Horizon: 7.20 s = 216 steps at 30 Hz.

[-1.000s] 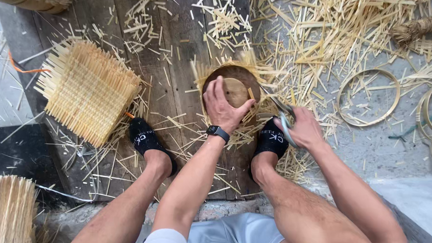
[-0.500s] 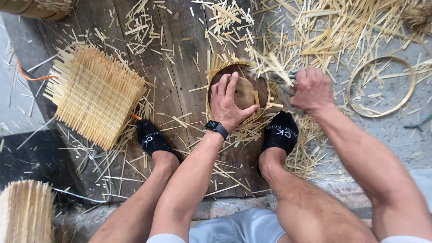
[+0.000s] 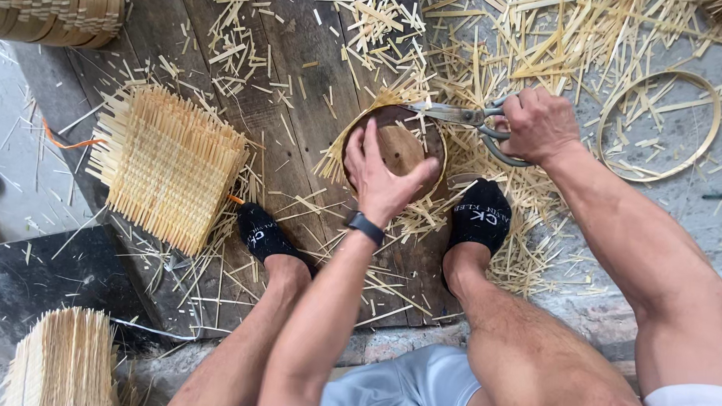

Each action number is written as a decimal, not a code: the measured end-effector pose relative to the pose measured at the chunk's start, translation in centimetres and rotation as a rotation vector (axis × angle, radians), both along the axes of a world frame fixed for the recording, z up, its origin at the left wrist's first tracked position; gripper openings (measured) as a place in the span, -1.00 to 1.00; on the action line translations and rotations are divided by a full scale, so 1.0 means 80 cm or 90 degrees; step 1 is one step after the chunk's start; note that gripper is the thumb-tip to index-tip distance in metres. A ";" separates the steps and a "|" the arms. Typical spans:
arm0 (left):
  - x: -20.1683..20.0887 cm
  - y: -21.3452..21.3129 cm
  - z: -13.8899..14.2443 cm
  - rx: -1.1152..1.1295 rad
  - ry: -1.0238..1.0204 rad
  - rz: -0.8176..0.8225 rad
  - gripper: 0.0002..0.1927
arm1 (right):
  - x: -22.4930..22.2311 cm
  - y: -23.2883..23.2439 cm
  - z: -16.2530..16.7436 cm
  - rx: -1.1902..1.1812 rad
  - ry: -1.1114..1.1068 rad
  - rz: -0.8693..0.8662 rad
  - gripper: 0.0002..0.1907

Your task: The person sits on the floor assembling woven bamboo sieve trays. They press a woven bamboo mat over a round wooden mold, fit a bent bamboo rim ring around the mat edge, trim excess bamboo strips with scissors, and set finished trays aside with completed ones.

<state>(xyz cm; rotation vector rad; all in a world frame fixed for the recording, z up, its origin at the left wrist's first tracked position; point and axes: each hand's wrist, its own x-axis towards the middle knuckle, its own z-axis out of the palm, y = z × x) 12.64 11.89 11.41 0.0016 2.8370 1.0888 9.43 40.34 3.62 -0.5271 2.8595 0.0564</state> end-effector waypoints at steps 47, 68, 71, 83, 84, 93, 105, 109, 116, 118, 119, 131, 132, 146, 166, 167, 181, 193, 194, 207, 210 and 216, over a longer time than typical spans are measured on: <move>0.009 -0.028 -0.003 -0.169 -0.071 -0.231 0.08 | -0.012 -0.002 0.003 0.068 -0.080 0.059 -0.72; 0.042 -0.007 -0.045 -0.101 0.046 -0.001 0.09 | -0.008 -0.047 0.022 0.012 0.117 0.044 -0.45; 0.038 -0.020 -0.043 -0.083 0.067 -0.043 0.10 | -0.011 -0.038 0.017 0.077 -0.174 -0.019 -0.78; -0.003 -0.064 -0.019 -0.089 -0.010 -0.388 0.03 | -0.023 -0.023 0.022 0.112 -0.230 0.017 -0.60; -0.004 -0.064 -0.017 -0.091 -0.024 -0.394 0.03 | -0.023 -0.019 0.024 0.092 -0.168 0.037 -0.55; -0.033 -0.070 -0.015 -0.118 -0.087 -0.584 0.05 | -0.032 -0.038 0.012 0.069 -0.107 0.064 -0.75; -0.024 -0.070 -0.078 0.071 -0.354 0.258 -0.34 | 0.003 0.007 0.002 -0.148 -0.036 -0.414 -0.22; -0.056 -0.050 -0.101 0.087 -0.334 0.157 -0.46 | 0.014 -0.060 0.008 -0.515 -0.436 -0.479 -0.50; -0.064 -0.023 -0.125 0.091 -0.239 0.120 -0.51 | -0.007 -0.087 0.018 -0.564 -0.443 -0.571 -0.70; -0.059 -0.028 -0.126 0.075 -0.272 0.124 -0.50 | -0.008 -0.083 0.028 -0.528 -0.492 -0.589 -0.71; -0.057 -0.032 -0.123 0.066 -0.284 0.125 -0.49 | -0.006 -0.081 0.033 -0.513 -0.512 -0.596 -0.71; 0.064 -0.121 -0.120 0.565 -0.552 0.437 -0.66 | 0.075 -0.073 0.012 -1.022 -0.629 -0.732 -0.69; 0.063 -0.121 -0.120 0.546 -0.561 0.447 -0.67 | 0.077 -0.076 0.014 -0.964 -0.639 -0.739 -0.72; 0.106 -0.077 -0.093 0.807 -0.627 0.536 -0.75 | 0.099 -0.097 0.011 -0.924 -0.629 -0.765 -0.76; -0.074 -0.082 -0.069 -0.055 -0.164 -0.267 -0.42 | -0.005 -0.149 0.057 -0.279 -0.108 -0.017 -0.35; -0.076 -0.083 -0.073 -0.055 -0.170 -0.275 -0.42 | -0.004 -0.149 0.053 -0.297 -0.110 -0.018 -0.34; 0.033 -0.097 -0.112 0.241 -0.263 0.416 -0.43 | 0.026 -0.164 0.117 -0.436 -0.135 -0.134 0.22; 0.037 -0.073 -0.092 0.450 -0.155 0.419 -0.40 | 0.033 -0.188 0.131 -0.605 -0.289 -0.393 0.15; 0.035 -0.089 -0.096 0.461 -0.189 0.429 -0.42 | 0.030 -0.180 0.130 -0.636 -0.324 -0.411 0.15; -0.119 -0.185 -0.075 0.765 -0.302 0.537 -0.61 | 0.038 -0.077 0.138 -1.237 -0.307 -0.518 0.02; -0.132 -0.115 -0.072 0.872 -0.196 0.341 -0.53 | 0.039 -0.089 0.139 -1.241 -0.333 -0.498 0.01; 0.001 -0.023 -0.098 0.704 -0.584 0.413 -0.55 | 0.040 -0.130 0.115 -1.414 -0.545 -0.541 -0.17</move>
